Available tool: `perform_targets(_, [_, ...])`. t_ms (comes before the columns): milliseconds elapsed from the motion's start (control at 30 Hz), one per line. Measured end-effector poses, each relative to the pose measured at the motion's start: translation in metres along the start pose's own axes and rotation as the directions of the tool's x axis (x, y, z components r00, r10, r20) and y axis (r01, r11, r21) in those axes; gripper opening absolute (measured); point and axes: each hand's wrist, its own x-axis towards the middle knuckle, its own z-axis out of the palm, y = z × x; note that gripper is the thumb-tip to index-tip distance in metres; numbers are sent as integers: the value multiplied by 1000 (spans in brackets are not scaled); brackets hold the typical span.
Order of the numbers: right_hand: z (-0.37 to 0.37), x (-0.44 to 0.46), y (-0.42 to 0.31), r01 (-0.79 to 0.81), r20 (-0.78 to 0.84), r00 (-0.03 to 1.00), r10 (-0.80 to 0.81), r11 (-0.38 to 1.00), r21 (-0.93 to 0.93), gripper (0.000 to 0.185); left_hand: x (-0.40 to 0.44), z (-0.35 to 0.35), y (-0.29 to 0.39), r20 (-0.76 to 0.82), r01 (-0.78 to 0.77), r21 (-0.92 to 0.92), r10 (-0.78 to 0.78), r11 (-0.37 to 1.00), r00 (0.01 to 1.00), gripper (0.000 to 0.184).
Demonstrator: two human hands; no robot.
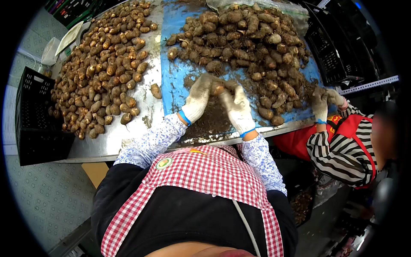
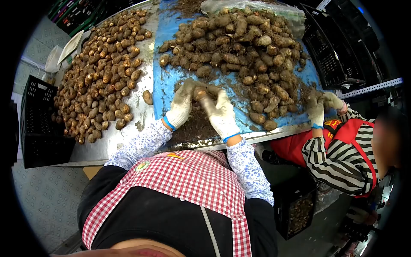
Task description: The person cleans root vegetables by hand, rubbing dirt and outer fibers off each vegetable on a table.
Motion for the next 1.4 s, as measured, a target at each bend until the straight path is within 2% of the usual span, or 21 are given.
perform_targets(33, [-1, -1, 6, 160, 65, 987, -150, 964, -212, 36, -3, 1, 16, 40, 96, 183, -105, 978, 994, 31])
perform_targets(67, [-3, -7, -12, 103, 64, 994, -84, 902, -420, 32, 1, -5, -22, 9, -163, 36, 163, 986, 987, 30])
perform_targets(100, [-4, -5, -6, 102, 112, 992, -59, 898, -429, 31, 5, -10, -60, -22, -419, -93, 419, 903, 908, 30])
perform_targets(167, [-5, -2, 8, 104, 213, 977, -8, 889, -446, 28, 9, -18, -60, 46, -443, -181, 457, 878, 888, 32])
perform_targets(233, [8, -16, 14, -38, 162, 987, -6, 964, 263, 16, 8, -31, -55, 170, -441, -202, 474, 875, 864, 36])
perform_targets(267, [19, -17, 12, -124, 166, 985, 36, 823, 554, 14, 11, -37, -39, 293, -406, -187, 445, 895, 846, 40])
perform_targets(333, [4, -25, -16, 178, 188, 970, -153, 976, -126, 12, 3, -33, -22, 341, -318, -205, 372, 926, 863, 47])
perform_targets(400, [-12, -10, -9, 167, 211, 943, -257, 915, 368, 15, -10, -28, 1, 234, -65, -192, 110, 979, 966, 57])
perform_targets(467, [-25, -9, -35, 231, 50, 964, -260, 920, 317, 22, -6, -29, -1, 93, 212, -142, -200, 967, 975, 64])
perform_targets(567, [-22, -1, -24, 168, 45, 981, -188, 946, 279, 36, -7, -33, -6, 176, 218, -95, -199, 971, 964, 62])
perform_targets(667, [1, -2, -10, 234, 55, 969, -240, 967, 100, 27, -11, -11, -4, 143, -157, -69, 166, 985, 976, 51])
perform_targets(767, [10, -5, -16, 27, 9, 999, -34, 905, 424, 17, -20, -3, 14, 101, -354, 156, 342, 922, 934, 42])
perform_targets(800, [8, -4, -22, 46, -15, 999, -44, 934, 354, 12, -8, -11, -11, 152, -445, -7, 441, 895, 885, 37])
perform_targets(900, [-5, 16, -32, -213, 131, 973, 191, 960, 182, 12, -1, -15, -40, 107, -284, -307, 329, 908, 938, 43])
perform_targets(933, [-2, 29, 12, 168, -55, 976, -213, 884, -436, 17, -8, -11, -38, 77, -256, -429, 318, 866, 945, 44])
perform_targets(1033, [-9, 34, 56, 152, -4, 979, -203, 742, -652, 20, -15, -10, -8, 67, -526, -68, 530, 848, 845, 44])
perform_targets(1067, [-4, 26, 42, -51, -76, 996, 38, 985, -166, 23, -15, -17, -6, 84, -477, 42, 472, 878, 877, 46])
perform_targets(1167, [-22, 8, 7, -39, -14, 999, 38, 997, -68, 27, -14, -26, -7, 71, -311, 18, 309, 950, 949, 49])
perform_targets(1233, [-11, 9, 44, 28, 32, 998, -55, 829, 558, 26, -16, -23, -5, 98, -276, -118, 288, 954, 953, 42])
perform_targets(1300, [-1, -3, 0, 309, 39, 949, -314, 945, 109, 25, -22, -16, 5, 168, -149, -258, 196, 955, 966, 42])
perform_targets(1400, [5, -6, -6, 199, -71, 979, -189, 967, 161, 19, -17, -17, -5, 128, -156, -204, 184, 967, 974, 41])
